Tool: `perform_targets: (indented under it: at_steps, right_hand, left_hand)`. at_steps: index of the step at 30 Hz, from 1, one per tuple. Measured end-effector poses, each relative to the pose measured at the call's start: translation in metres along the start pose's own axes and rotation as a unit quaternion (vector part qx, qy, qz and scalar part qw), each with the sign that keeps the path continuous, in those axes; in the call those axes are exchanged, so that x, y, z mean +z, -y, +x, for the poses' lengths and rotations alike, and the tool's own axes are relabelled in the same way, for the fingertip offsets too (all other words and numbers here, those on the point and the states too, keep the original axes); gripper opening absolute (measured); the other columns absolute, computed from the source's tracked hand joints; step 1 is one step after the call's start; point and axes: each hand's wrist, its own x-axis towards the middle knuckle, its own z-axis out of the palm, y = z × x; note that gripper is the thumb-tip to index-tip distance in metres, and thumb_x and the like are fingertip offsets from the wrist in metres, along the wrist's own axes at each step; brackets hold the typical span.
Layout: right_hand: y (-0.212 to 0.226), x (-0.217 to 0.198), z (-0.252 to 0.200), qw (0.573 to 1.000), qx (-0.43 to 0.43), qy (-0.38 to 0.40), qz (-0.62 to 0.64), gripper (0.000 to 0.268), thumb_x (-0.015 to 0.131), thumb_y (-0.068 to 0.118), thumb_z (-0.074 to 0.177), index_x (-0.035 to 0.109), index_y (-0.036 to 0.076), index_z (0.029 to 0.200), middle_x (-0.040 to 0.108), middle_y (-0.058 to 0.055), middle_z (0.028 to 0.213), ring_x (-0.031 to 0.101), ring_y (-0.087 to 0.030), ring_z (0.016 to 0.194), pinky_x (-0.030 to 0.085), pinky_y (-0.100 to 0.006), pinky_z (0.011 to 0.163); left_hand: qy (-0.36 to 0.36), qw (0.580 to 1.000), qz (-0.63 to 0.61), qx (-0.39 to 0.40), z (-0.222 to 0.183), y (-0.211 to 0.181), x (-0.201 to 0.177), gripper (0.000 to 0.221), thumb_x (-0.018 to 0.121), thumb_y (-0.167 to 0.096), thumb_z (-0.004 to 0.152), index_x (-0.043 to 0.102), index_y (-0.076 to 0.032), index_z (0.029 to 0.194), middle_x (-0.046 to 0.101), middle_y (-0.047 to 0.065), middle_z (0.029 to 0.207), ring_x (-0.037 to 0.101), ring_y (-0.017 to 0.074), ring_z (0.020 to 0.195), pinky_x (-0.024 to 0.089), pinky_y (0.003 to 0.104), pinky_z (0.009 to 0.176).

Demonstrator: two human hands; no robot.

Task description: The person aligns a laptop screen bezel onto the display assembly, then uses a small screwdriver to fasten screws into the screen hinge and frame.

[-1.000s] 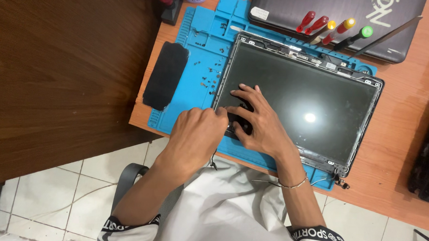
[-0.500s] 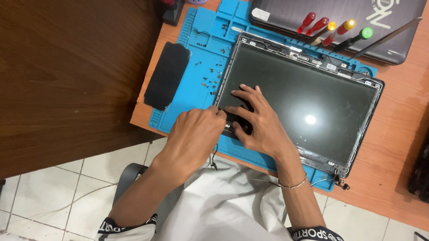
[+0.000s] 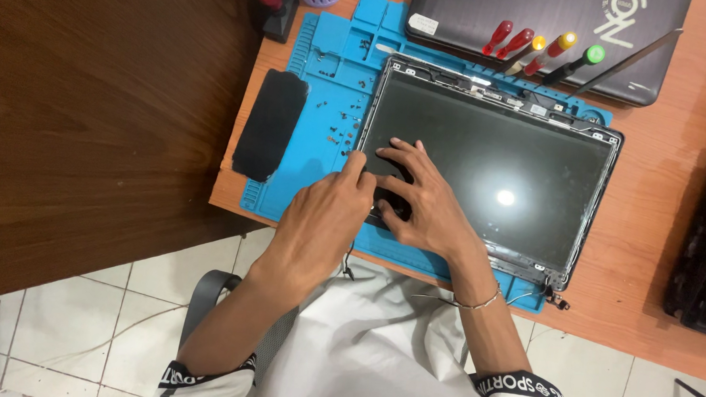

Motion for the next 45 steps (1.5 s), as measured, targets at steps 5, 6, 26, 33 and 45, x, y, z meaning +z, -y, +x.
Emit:
perform_targets:
  at_steps: [5, 6, 26, 33, 45]
  right_hand:
    - [0.001, 0.0, 0.0, 1.0, 0.002, -0.002, 0.002, 0.031, 0.076, 0.009, 0.078, 0.076, 0.006, 0.11, 0.058, -0.015, 0.141, 0.045, -0.036, 0.143, 0.027, -0.057, 0.127]
    - [0.001, 0.0, -0.001, 1.0, 0.003, -0.002, 0.003, 0.032, 0.076, 0.009, 0.079, 0.076, 0.007, 0.11, 0.058, -0.015, 0.14, 0.045, -0.036, 0.143, 0.027, -0.057, 0.126]
    - [-0.002, 0.002, -0.001, 1.0, -0.001, -0.004, -0.001, 0.03, 0.075, 0.008, 0.078, 0.075, 0.006, 0.108, 0.058, -0.016, 0.141, 0.045, -0.037, 0.144, 0.026, -0.057, 0.127]
    - [0.0, 0.001, -0.001, 1.0, 0.001, -0.005, -0.001, 0.031, 0.076, 0.009, 0.079, 0.077, 0.008, 0.11, 0.058, -0.016, 0.14, 0.045, -0.037, 0.144, 0.026, -0.057, 0.127]
    - [0.0, 0.001, -0.001, 1.0, 0.007, -0.002, 0.005, 0.031, 0.075, 0.009, 0.079, 0.077, 0.008, 0.11, 0.058, -0.016, 0.141, 0.044, -0.036, 0.145, 0.026, -0.057, 0.127]
  left_hand:
    - [0.033, 0.997, 0.064, -0.021, -0.002, -0.001, 0.01, 0.014, 0.07, 0.011, 0.081, 0.059, 0.004, 0.086, 0.055, 0.015, 0.112, 0.069, 0.0242, 0.088, 0.061, 0.036, 0.074]
    - [0.04, 0.997, 0.065, -0.029, -0.001, -0.002, 0.009, 0.013, 0.07, 0.009, 0.085, 0.059, 0.004, 0.085, 0.054, 0.015, 0.113, 0.069, 0.0236, 0.087, 0.061, 0.035, 0.074]
    - [0.008, 1.0, 0.01, -0.007, -0.006, -0.003, -0.005, 0.03, 0.071, 0.012, 0.069, 0.059, 0.005, 0.095, 0.051, 0.017, 0.115, 0.068, 0.0275, 0.085, 0.062, 0.036, 0.07]
    - [0.04, 0.997, 0.054, -0.038, -0.003, -0.001, 0.006, 0.012, 0.07, 0.008, 0.084, 0.059, 0.004, 0.087, 0.052, 0.014, 0.12, 0.069, 0.0231, 0.087, 0.062, 0.035, 0.074]
    - [0.053, 0.995, 0.07, -0.042, 0.0, -0.003, 0.001, 0.014, 0.071, 0.007, 0.084, 0.06, 0.004, 0.09, 0.052, 0.015, 0.12, 0.069, 0.0227, 0.083, 0.061, 0.034, 0.067]
